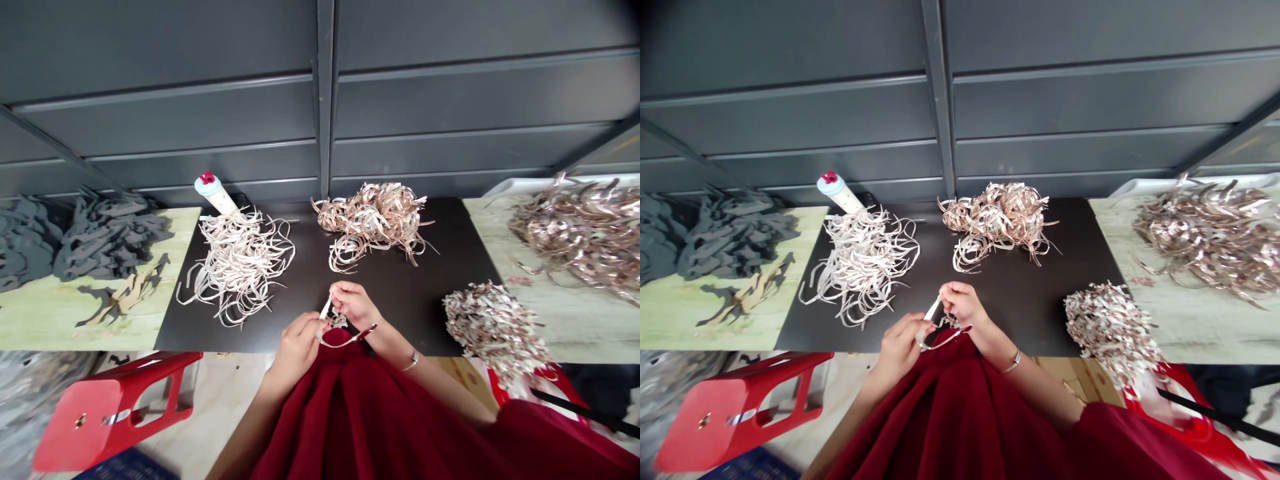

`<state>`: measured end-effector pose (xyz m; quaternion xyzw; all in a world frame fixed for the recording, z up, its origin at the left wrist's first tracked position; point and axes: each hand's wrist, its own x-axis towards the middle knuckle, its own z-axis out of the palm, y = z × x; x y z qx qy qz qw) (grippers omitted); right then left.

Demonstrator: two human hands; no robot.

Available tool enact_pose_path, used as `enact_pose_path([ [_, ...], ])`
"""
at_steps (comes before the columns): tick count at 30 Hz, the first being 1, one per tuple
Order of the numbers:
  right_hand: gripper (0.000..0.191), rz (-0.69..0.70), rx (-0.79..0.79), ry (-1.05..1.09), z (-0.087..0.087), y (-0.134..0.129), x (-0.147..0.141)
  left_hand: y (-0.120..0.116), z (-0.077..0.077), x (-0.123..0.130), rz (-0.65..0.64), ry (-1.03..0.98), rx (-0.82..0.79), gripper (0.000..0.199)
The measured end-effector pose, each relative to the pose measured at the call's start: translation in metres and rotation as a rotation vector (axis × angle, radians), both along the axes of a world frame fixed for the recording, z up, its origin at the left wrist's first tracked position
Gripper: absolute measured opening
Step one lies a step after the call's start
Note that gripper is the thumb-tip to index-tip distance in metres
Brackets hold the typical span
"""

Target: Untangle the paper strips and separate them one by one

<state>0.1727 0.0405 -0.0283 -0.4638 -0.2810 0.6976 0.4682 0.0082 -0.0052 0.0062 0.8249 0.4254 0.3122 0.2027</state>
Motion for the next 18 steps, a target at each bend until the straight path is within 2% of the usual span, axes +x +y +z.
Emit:
enact_pose_path([
  [6,0.031,0.041,0.000,-0.060,-0.020,0.001,-0.006,-0.001,-0.009,-0.001,0.020,-0.021,0.016,0.016],
  [10,0.029,-0.038,0.042,-0.244,-0.047,0.013,0.013,-0.008,-0.009,-0.003,0.029,-0.138,0.064,0.017],
  [12,0.028,-0.106,0.079,-0.394,-0.064,0.019,0.028,-0.012,-0.007,-0.005,0.098,-0.213,0.023,0.015],
  [14,0.024,-0.117,0.137,-0.562,-0.081,0.018,0.039,-0.014,-0.006,-0.008,0.229,-0.255,-0.090,0.011],
  [16,0.020,-0.036,0.224,-0.707,-0.098,0.009,0.042,-0.014,-0.005,-0.010,0.356,-0.274,-0.224,0.011],
  [18,0.018,0.118,0.330,-0.807,-0.113,-0.004,0.038,-0.012,-0.005,-0.011,0.422,-0.301,-0.322,0.014],
])
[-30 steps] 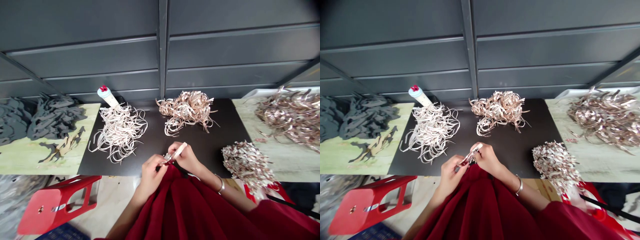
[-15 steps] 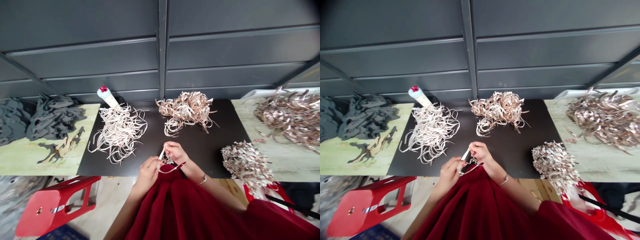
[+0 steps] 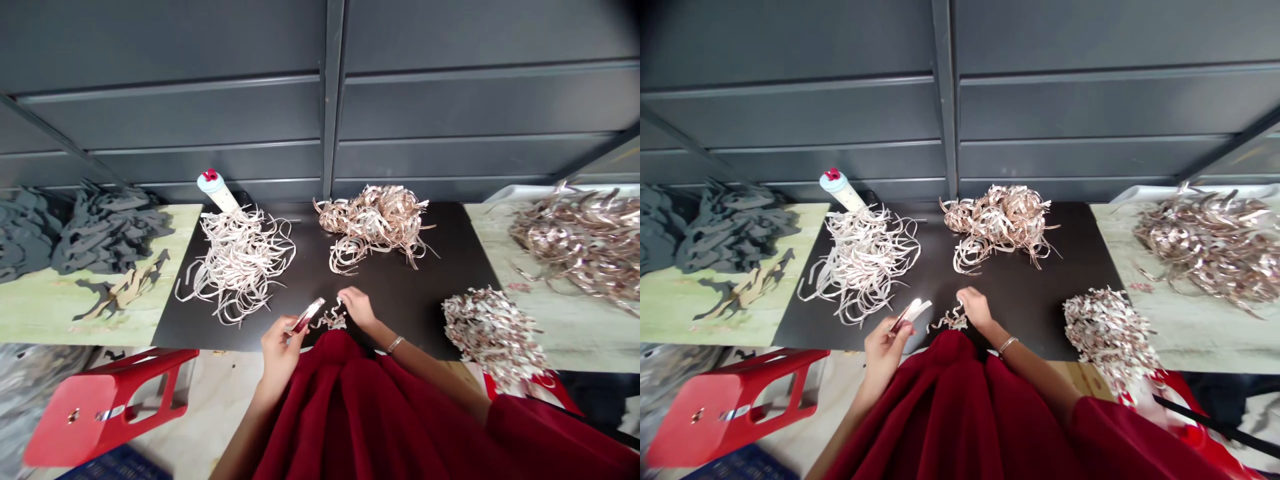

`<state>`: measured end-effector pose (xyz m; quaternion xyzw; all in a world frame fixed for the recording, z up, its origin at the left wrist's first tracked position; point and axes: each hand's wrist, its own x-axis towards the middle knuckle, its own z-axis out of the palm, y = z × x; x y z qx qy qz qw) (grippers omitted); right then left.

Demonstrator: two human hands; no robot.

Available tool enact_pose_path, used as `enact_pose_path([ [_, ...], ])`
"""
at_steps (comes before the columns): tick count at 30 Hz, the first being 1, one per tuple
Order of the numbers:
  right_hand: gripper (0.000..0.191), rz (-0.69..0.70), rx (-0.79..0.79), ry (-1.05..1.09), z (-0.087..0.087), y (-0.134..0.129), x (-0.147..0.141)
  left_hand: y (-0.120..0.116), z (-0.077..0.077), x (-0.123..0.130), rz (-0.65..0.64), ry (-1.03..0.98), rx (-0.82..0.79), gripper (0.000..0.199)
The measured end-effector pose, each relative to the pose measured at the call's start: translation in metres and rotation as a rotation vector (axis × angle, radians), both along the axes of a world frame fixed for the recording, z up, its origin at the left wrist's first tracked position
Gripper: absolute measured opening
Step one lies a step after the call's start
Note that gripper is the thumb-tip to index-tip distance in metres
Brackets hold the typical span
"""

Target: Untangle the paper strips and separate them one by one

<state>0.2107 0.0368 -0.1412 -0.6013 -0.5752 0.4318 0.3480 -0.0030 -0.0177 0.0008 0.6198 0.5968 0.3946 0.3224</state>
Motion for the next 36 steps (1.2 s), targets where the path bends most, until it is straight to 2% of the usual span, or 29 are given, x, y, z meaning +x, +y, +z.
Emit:
enact_pose_path([
  [4,0.019,0.345,0.050,-0.145,-0.020,-0.024,-0.012,0.004,0.003,0.003,0.003,-0.102,-0.077,0.014],
  [6,0.018,0.449,0.070,-0.186,-0.021,-0.028,-0.013,0.005,0.007,0.005,0.005,-0.196,-0.094,0.012],
  [8,0.021,0.489,0.088,-0.220,-0.015,-0.027,-0.010,0.006,0.011,0.007,0.030,-0.319,-0.117,0.013],
  [10,0.027,0.456,0.100,-0.242,-0.001,-0.023,-0.005,0.006,0.015,0.008,0.062,-0.425,-0.147,0.015],
  [12,0.030,0.364,0.109,-0.241,0.020,-0.019,-0.002,0.007,0.017,0.009,0.082,-0.473,-0.165,0.016],
  [14,0.030,0.259,0.114,-0.211,0.047,-0.016,-0.002,0.008,0.019,0.009,0.081,-0.478,-0.153,0.015],
  [17,0.028,0.180,0.144,-0.111,0.093,-0.017,-0.004,0.010,0.023,0.010,0.068,-0.429,-0.123,0.013],
  [19,0.016,0.116,0.254,0.074,0.121,-0.019,-0.007,0.011,0.027,0.011,0.047,-0.369,-0.096,0.012],
  [22,0.016,0.112,0.533,0.073,0.150,-0.022,-0.010,0.012,0.032,0.012,-0.001,-0.300,-0.044,0.011],
  [24,0.015,0.144,0.682,0.008,0.161,-0.022,-0.012,0.012,0.034,0.013,-0.020,-0.276,-0.033,0.010],
  [26,0.012,0.163,0.746,-0.023,0.165,-0.021,-0.014,0.012,0.035,0.013,-0.022,-0.283,-0.059,0.010],
  [33,0.011,0.141,0.706,0.008,0.161,-0.021,-0.020,0.013,0.028,0.017,0.061,-0.470,-0.204,0.021],
  [36,0.007,0.140,0.640,0.042,0.161,-0.024,-0.021,0.015,0.026,0.018,0.052,-0.479,-0.242,0.022],
])
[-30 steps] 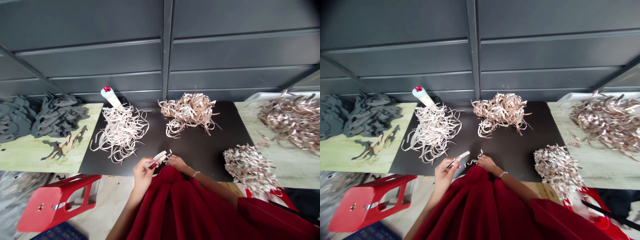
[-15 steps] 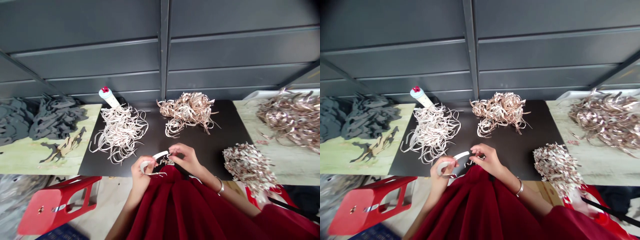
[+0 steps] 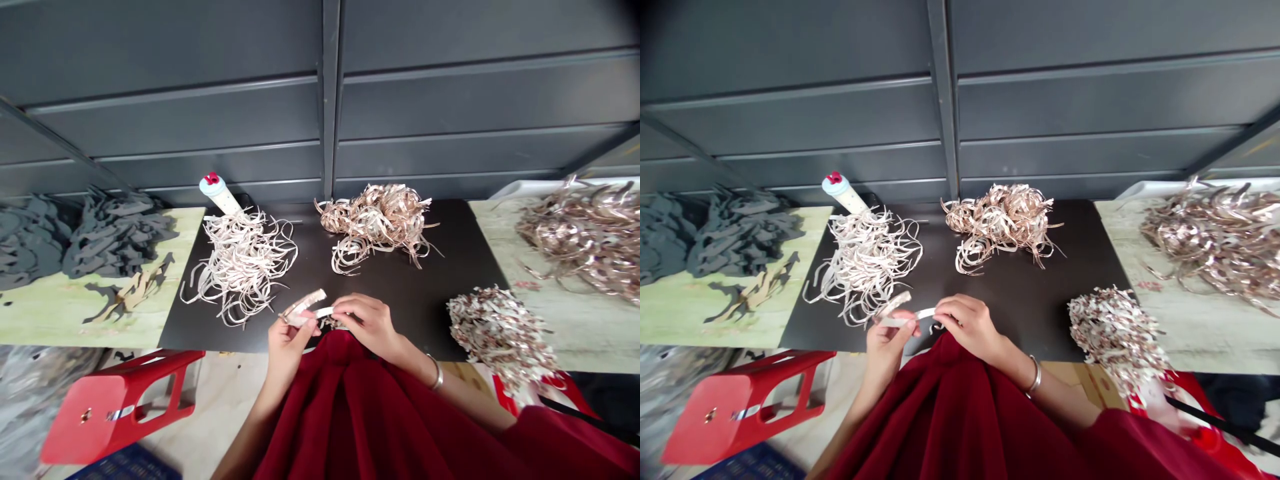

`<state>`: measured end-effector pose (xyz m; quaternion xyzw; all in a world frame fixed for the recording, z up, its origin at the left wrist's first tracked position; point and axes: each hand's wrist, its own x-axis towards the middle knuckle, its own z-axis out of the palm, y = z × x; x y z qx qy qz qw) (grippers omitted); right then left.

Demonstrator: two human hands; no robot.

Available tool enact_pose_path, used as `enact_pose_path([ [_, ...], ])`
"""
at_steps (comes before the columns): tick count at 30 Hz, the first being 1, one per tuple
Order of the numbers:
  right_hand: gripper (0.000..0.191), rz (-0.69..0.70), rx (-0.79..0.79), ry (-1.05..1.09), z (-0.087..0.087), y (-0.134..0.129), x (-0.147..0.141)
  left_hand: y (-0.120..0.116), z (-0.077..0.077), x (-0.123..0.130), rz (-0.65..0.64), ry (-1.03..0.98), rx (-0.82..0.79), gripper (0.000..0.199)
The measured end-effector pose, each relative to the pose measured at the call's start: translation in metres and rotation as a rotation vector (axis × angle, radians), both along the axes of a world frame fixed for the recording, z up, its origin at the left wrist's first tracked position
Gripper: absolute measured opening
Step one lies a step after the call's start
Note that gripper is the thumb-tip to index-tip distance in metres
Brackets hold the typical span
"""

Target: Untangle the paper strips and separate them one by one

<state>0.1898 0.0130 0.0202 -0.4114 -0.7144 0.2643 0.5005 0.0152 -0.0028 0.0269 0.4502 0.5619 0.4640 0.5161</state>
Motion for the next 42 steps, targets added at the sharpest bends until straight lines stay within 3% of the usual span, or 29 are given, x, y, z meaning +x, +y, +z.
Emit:
enact_pose_path([
  [4,0.012,-0.035,-0.153,0.127,0.011,-0.003,0.003,0.003,0.001,-0.001,-0.047,0.223,0.116,0.014],
  [8,0.023,0.087,-0.403,0.407,0.027,-0.006,0.006,0.005,0.001,-0.002,-0.113,0.470,0.257,0.012],
  [11,0.021,0.085,-0.503,0.426,0.036,-0.007,0.006,0.007,-0.003,0.000,-0.078,0.417,0.219,0.010],
  [12,0.020,0.079,-0.494,0.395,0.039,-0.007,0.006,0.008,-0.006,0.001,-0.046,0.337,0.175,0.020],
  [15,0.010,0.081,-0.277,0.228,0.040,-0.005,0.007,0.007,-0.011,0.001,-0.052,0.001,-0.024,0.054],
  [18,0.012,0.131,0.073,0.032,0.034,-0.003,0.008,-0.001,-0.006,0.001,-0.328,-0.292,-0.262,0.051],
  [20,0.016,0.182,0.220,-0.064,0.029,-0.003,0.008,-0.006,0.003,0.003,-0.420,-0.413,-0.357,0.055],
  [23,0.018,0.229,0.282,-0.131,0.025,-0.003,0.007,-0.008,0.016,0.012,-0.362,-0.433,-0.401,0.053],
  [25,0.016,0.225,0.228,-0.120,0.026,-0.003,0.007,-0.006,0.022,0.018,-0.339,-0.411,-0.398,0.048],
  [28,0.012,0.138,0.095,-0.070,0.029,-0.005,0.007,-0.001,0.024,0.021,-0.260,-0.344,-0.302,0.042],
  [31,0.012,0.066,0.027,-0.048,0.029,-0.009,0.007,0.002,0.025,0.017,-0.203,-0.114,-0.117,0.041],
  [36,0.015,0.037,-0.030,-0.058,0.028,-0.015,0.006,0.004,0.030,0.012,-0.260,0.272,0.134,0.043],
  [42,0.009,0.104,-0.205,-0.080,0.038,-0.008,0.010,0.004,0.031,0.012,-0.342,0.420,0.277,0.035],
])
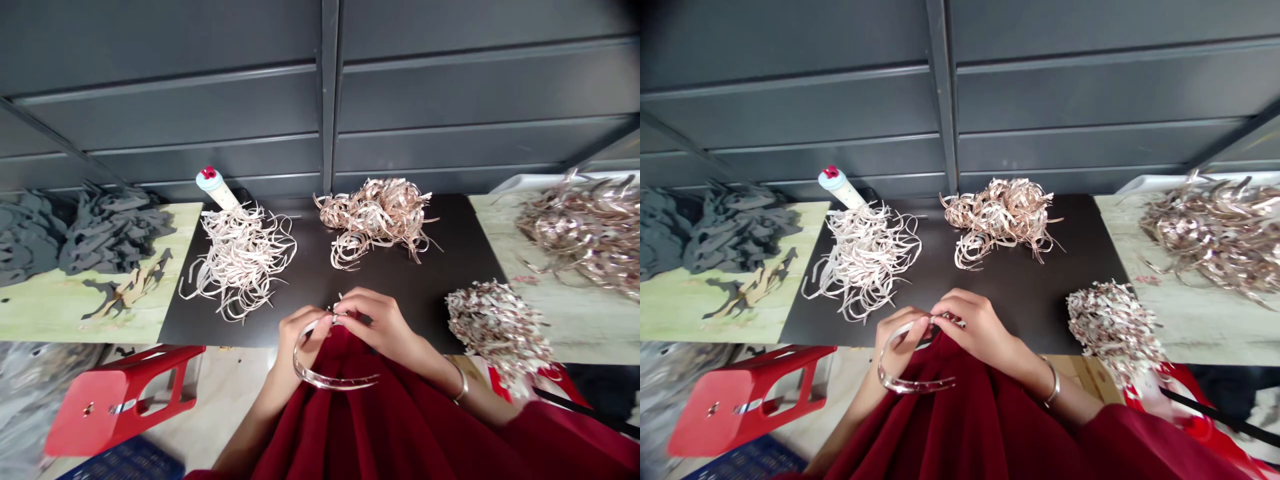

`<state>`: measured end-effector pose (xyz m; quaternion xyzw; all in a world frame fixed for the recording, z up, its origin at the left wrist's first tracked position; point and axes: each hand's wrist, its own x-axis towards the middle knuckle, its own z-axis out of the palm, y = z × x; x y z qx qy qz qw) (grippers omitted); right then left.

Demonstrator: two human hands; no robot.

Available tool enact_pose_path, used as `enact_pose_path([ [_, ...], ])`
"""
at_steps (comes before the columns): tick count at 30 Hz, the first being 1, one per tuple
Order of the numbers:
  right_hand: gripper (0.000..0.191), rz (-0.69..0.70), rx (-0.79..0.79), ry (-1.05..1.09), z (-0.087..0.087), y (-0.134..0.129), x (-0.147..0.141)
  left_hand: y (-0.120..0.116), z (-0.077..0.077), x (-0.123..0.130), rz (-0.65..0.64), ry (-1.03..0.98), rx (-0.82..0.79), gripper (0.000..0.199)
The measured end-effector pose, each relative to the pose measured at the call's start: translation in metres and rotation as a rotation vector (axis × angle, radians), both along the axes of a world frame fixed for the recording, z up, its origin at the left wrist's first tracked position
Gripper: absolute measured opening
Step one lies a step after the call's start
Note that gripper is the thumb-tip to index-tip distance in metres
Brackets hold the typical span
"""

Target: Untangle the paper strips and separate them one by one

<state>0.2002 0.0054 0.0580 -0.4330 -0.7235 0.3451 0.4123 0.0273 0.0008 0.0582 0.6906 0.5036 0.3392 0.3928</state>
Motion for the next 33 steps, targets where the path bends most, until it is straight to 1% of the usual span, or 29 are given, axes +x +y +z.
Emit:
enact_pose_path([
  [2,0.010,0.061,-0.035,-0.070,0.003,0.005,0.004,0.000,0.000,-0.002,-0.043,0.027,0.037,0.031],
  [6,0.013,0.149,-0.014,-0.212,0.007,0.011,0.009,0.001,0.003,-0.006,-0.125,0.079,0.069,0.023],
  [12,0.018,0.270,0.027,-0.416,0.011,0.015,0.009,0.002,0.009,-0.008,-0.218,0.132,0.094,0.025],
  [15,0.018,0.310,0.043,-0.463,0.011,0.016,0.008,0.003,0.008,-0.010,-0.228,0.127,0.074,0.026],
  [18,0.017,0.349,0.041,-0.428,0.011,0.017,0.009,0.005,0.006,-0.011,-0.196,0.089,-0.002,0.027],
  [21,0.018,0.382,0.025,-0.368,0.010,0.017,0.011,0.007,0.005,-0.012,-0.152,-0.001,-0.146,0.028],
  [25,0.017,0.416,0.053,-0.256,0.005,0.017,0.014,0.006,0.002,-0.010,-0.081,-0.203,-0.471,0.032],
  [27,0.016,0.442,0.086,-0.193,0.002,0.016,0.015,0.004,0.001,-0.006,-0.026,-0.360,-0.642,0.034],
  [30,0.015,0.476,0.113,-0.056,-0.003,0.014,0.014,-0.001,0.001,0.002,0.064,-0.650,-0.909,0.035],
  [32,0.013,0.439,0.116,0.052,-0.006,0.011,0.012,-0.006,0.001,0.008,0.115,-0.809,-1.053,0.034],
  [33,0.013,0.404,0.112,0.100,-0.007,0.009,0.009,-0.008,0.001,0.011,0.132,-0.870,-1.098,0.034],
])
